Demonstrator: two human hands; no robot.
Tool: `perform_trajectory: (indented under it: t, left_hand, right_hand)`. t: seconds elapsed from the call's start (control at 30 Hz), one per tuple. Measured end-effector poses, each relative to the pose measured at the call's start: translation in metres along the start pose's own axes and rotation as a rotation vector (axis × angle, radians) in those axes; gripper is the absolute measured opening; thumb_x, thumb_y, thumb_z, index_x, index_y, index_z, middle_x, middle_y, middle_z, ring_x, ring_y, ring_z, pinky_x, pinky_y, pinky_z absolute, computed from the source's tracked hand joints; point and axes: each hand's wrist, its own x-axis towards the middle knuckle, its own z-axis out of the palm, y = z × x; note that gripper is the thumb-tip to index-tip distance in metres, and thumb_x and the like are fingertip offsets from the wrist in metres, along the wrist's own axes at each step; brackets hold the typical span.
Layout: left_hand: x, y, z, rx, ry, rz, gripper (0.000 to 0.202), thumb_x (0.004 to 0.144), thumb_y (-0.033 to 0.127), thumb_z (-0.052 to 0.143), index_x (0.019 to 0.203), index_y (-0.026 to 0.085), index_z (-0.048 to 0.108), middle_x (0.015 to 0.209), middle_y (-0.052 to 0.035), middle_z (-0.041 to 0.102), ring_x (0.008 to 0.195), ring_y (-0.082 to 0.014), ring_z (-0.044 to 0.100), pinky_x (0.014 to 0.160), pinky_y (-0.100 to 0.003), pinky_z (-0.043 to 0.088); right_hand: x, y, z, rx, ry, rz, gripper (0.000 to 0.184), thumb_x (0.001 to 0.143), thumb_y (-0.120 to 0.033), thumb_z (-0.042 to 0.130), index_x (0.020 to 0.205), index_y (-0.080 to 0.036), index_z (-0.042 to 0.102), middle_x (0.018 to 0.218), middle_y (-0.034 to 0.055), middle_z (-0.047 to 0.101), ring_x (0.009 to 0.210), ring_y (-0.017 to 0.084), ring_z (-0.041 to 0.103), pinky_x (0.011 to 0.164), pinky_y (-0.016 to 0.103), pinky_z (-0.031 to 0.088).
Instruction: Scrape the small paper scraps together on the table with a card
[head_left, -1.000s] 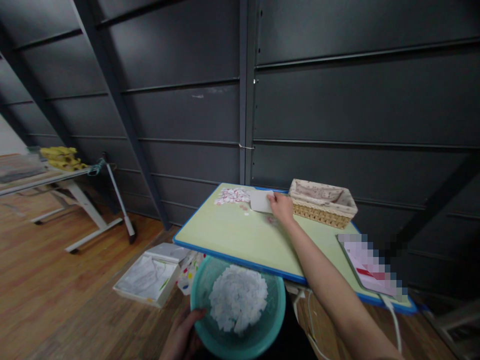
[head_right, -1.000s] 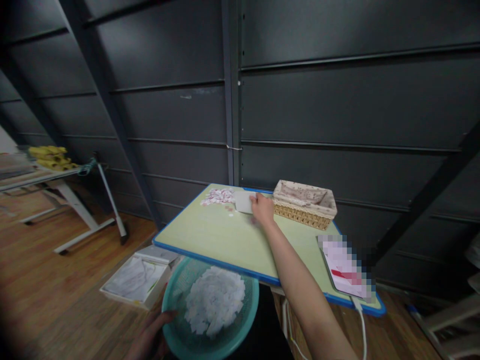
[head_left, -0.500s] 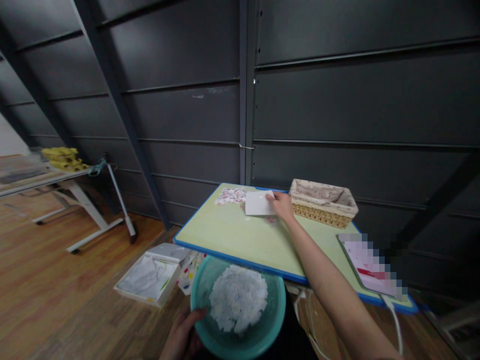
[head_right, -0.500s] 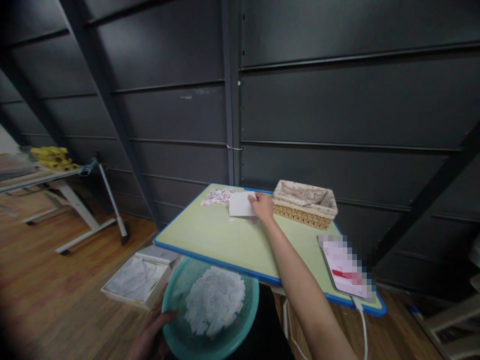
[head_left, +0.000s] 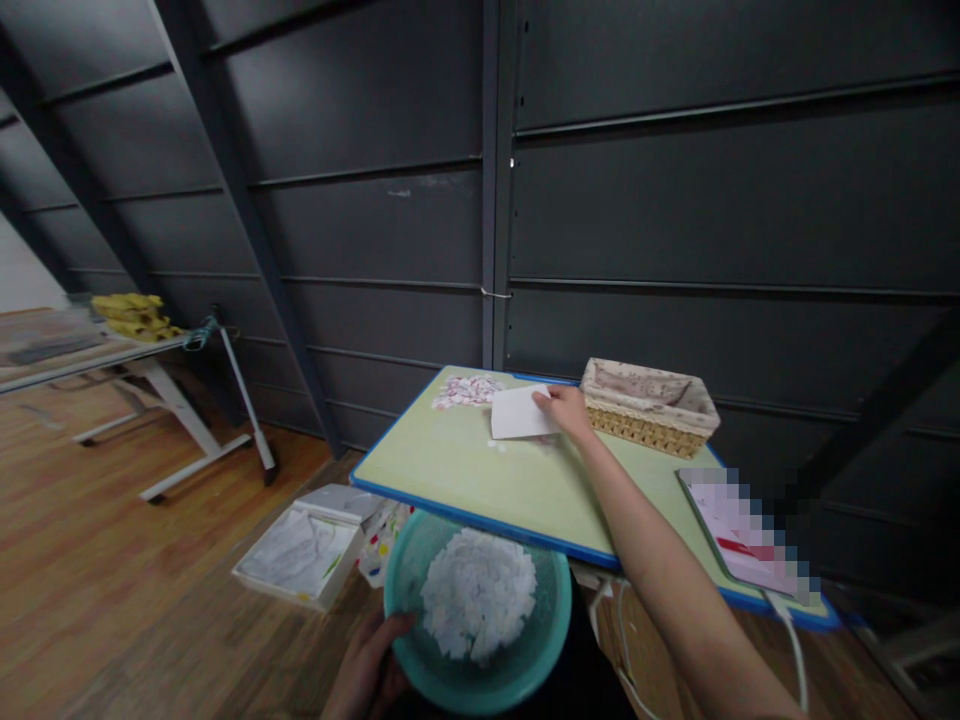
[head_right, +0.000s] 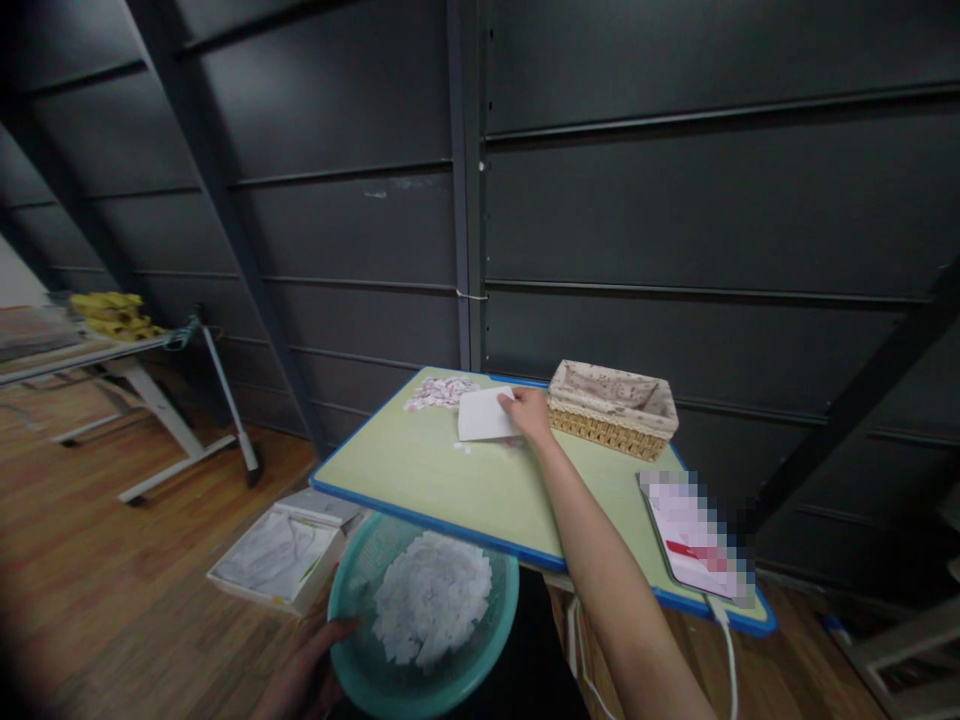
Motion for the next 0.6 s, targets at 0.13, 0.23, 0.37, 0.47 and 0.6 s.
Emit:
perform_trajectory:
  t: [0.13,0.23,0.37,0.47,0.6]
  left_hand:
    - [0.001,0.001,-0.001,0.039,-0.029,0.017,0.036,0.063,0.029,0.08,0.093,0.016,0.067,0.074,-0.0061,0.078,0.069,-0.0261,0.074,0.058,-0.033,0.058]
    - [-0.001,0.002,0.001,0.054,-0.01,0.009,0.034,0.063,0.028,0.08,0.092,0.015,0.068,0.074,-0.0072,0.077,0.066,-0.0261,0.072,0.055,-0.033,0.057]
    - [-0.01,0.007,0.007,0.073,-0.013,0.028,0.026,0.067,0.028,0.078,0.088,0.015,0.069,0.065,-0.0027,0.074,0.054,-0.0184,0.066,0.048,-0.027,0.052]
    - [-0.014,0.009,0.01,0.074,0.015,0.034,0.038,0.068,0.024,0.076,0.104,0.018,0.066,0.074,-0.0027,0.077,0.06,-0.0192,0.069,0.049,-0.026,0.051]
    - [-0.012,0.008,0.008,0.033,0.01,-0.027,0.046,0.071,0.022,0.073,0.115,0.016,0.059,0.086,-0.0078,0.08,0.069,-0.0251,0.072,0.056,-0.032,0.056]
  right_hand:
    - [-0.002,-0.003,0.003,-0.022,-0.079,0.013,0.024,0.071,-0.032,0.056,0.072,-0.013,0.071,0.07,0.007,0.068,0.064,0.019,0.058,0.052,0.025,0.034]
    - [-0.004,-0.005,0.005,-0.008,-0.126,-0.018,0.023,0.07,-0.033,0.058,0.065,-0.013,0.068,0.062,0.0045,0.063,0.06,0.017,0.055,0.051,0.025,0.031]
    - [-0.012,-0.011,0.011,0.109,-0.286,-0.021,0.026,0.066,-0.038,0.061,0.059,-0.013,0.063,0.052,0.0001,0.053,0.052,0.014,0.046,0.048,0.025,0.026]
    - [-0.025,-0.019,0.018,0.269,-0.485,-0.009,0.029,0.063,-0.042,0.067,0.062,-0.013,0.065,0.052,-0.0007,0.053,0.048,0.012,0.044,0.046,0.024,0.026]
    - [-0.04,-0.028,0.026,0.457,-0.711,-0.005,0.035,0.06,-0.046,0.075,0.068,-0.012,0.069,0.056,0.0015,0.06,0.048,0.011,0.048,0.046,0.022,0.031]
